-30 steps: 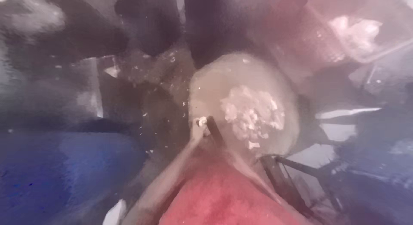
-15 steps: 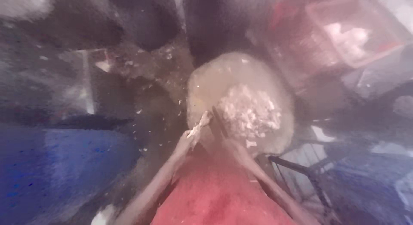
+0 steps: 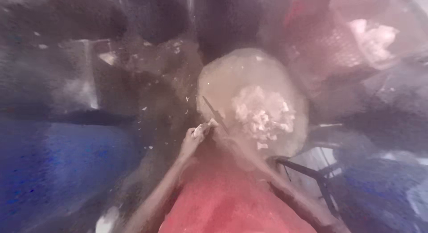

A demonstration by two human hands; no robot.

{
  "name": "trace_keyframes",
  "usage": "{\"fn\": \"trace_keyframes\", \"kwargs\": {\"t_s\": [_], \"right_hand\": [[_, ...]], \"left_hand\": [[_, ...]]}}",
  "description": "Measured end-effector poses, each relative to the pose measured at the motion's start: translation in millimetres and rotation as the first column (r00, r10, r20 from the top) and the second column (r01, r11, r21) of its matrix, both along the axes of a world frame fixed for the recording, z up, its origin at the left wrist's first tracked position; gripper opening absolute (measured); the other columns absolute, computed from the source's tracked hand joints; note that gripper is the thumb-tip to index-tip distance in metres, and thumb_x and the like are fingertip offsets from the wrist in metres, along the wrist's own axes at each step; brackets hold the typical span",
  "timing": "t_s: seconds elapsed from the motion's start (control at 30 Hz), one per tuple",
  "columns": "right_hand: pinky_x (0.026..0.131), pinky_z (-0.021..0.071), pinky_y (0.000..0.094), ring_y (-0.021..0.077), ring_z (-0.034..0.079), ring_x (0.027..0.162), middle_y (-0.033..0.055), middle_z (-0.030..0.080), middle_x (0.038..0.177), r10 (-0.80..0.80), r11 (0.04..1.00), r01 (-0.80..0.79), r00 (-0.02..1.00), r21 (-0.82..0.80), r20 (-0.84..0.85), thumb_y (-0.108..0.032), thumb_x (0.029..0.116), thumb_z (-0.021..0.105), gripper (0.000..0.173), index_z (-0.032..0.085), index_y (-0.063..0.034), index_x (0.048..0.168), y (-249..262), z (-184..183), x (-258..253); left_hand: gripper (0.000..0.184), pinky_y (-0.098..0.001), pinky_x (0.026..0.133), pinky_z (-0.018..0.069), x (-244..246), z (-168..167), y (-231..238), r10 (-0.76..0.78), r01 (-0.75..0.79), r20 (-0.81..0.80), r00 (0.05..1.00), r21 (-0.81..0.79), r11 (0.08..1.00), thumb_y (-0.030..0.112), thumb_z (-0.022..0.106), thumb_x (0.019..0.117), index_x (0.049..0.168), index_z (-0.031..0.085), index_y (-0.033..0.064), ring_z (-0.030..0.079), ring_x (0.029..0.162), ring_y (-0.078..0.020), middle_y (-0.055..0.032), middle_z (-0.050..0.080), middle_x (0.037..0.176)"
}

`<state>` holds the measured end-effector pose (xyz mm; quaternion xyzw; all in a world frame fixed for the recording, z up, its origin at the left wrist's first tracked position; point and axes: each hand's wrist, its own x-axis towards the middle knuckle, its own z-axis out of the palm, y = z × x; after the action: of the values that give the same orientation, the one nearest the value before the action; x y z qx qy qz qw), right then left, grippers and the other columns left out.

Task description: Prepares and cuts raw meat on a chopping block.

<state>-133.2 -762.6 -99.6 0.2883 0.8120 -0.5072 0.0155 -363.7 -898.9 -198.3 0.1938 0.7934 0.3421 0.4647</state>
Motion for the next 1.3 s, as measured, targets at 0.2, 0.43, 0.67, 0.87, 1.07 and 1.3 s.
{"fn": "trace_keyframes", "kwargs": {"t_s": [0.2, 0.43, 0.67, 0.87, 1.07, 1.3], "right_hand": [[0.076, 0.0532, 0.0241, 0.0047, 0.062, 0.088, 0.0055, 0.065, 0.124, -0.117, 0.901, 0.080, 0.991, -0.427, -0.061, -0.012, 0.1061, 0.044, 0.037, 0.058, -0.0091, 0.140, -14.7, -55.4, 20.7], [0.094, 0.0555, 0.0344, 0.0134, 0.066, 0.107, 0.0085, 0.066, 0.130, -0.273, 0.961, 0.276, 0.954, 0.000, -0.122, -0.008, 0.1019, 0.045, 0.037, 0.062, -0.0100, 0.135, 13.7, -13.9, 25.5], [0.099, 0.0525, 0.0295, 0.0114, 0.066, 0.109, 0.0107, 0.071, 0.120, -0.134, 0.990, 0.137, 0.934, -0.013, -0.333, -0.013, 0.1049, 0.047, 0.030, 0.069, -0.0032, 0.123, -18.9, -22.3, 13.4], [0.106, 0.0488, 0.0312, 0.0133, 0.061, 0.122, 0.0098, 0.064, 0.136, -0.177, 0.976, 0.158, 0.976, -0.147, -0.124, -0.004, 0.1033, 0.043, 0.037, 0.063, -0.0052, 0.135, -11.6, -36.2, 19.2], [0.097, 0.0537, 0.0255, 0.0060, 0.067, 0.106, 0.0070, 0.073, 0.113, -0.143, 0.986, 0.167, 0.880, 0.012, -0.453, -0.017, 0.1056, 0.049, 0.027, 0.071, -0.0041, 0.116, -17.8, 14.2, 15.7], [0.066, 0.0500, 0.0251, 0.0071, 0.057, 0.078, 0.0080, 0.062, 0.122, -0.180, 0.857, 0.121, 0.981, -0.501, -0.070, -0.005, 0.1043, 0.039, 0.039, 0.052, -0.0063, 0.142, -30.8, -69.3, 24.3]], "left_hand": [[0.040, -0.0485, 0.088, 0.0579, -6.0, 8.7, 10.7, -0.112, 0.112, -0.008, 0.994, -0.019, 0.994, 0.032, 0.053, 0.1054, 0.134, 0.061, 0.0062, 0.070, 0.100, -0.0253, -0.0158, 0.069, 0.118], [0.040, -0.0488, 0.104, 0.0514, -7.9, 38.6, 54.5, -0.405, 0.403, -0.111, 0.907, -0.046, 0.914, 0.036, 0.051, 0.1066, 0.137, 0.064, 0.0141, 0.066, 0.118, -0.0239, -0.0114, 0.068, 0.130], [0.047, -0.0616, 0.103, 0.0475, -5.2, 25.5, 66.5, -0.587, 0.482, -0.240, 0.773, -0.379, 0.790, 0.038, 0.057, 0.1018, 0.130, 0.064, 0.0017, 0.063, 0.120, -0.0405, -0.0239, 0.066, 0.125], [0.048, -0.0312, 0.055, 0.0550, 24.7, 26.4, 46.0, -0.192, 0.225, 0.365, 0.911, -0.050, 0.973, 0.041, 0.033, 0.1124, 0.132, 0.058, 0.0044, 0.065, 0.060, -0.0154, -0.0092, 0.073, 0.093], [0.035, -0.0462, 0.092, 0.0554, 53.4, 12.0, 5.5, -0.626, 0.640, 0.194, 0.756, -0.016, 0.768, 0.033, 0.053, 0.1065, 0.118, 0.070, 0.0049, 0.068, 0.098, -0.0215, -0.0121, 0.071, 0.106], [0.049, -0.0445, 0.106, 0.0504, 45.9, 3.5, 22.4, -0.567, 0.595, -0.434, 0.700, -0.085, 0.799, 0.024, 0.063, 0.0943, 0.141, 0.059, 0.0102, 0.056, 0.132, -0.0289, -0.0144, 0.048, 0.154]]}}
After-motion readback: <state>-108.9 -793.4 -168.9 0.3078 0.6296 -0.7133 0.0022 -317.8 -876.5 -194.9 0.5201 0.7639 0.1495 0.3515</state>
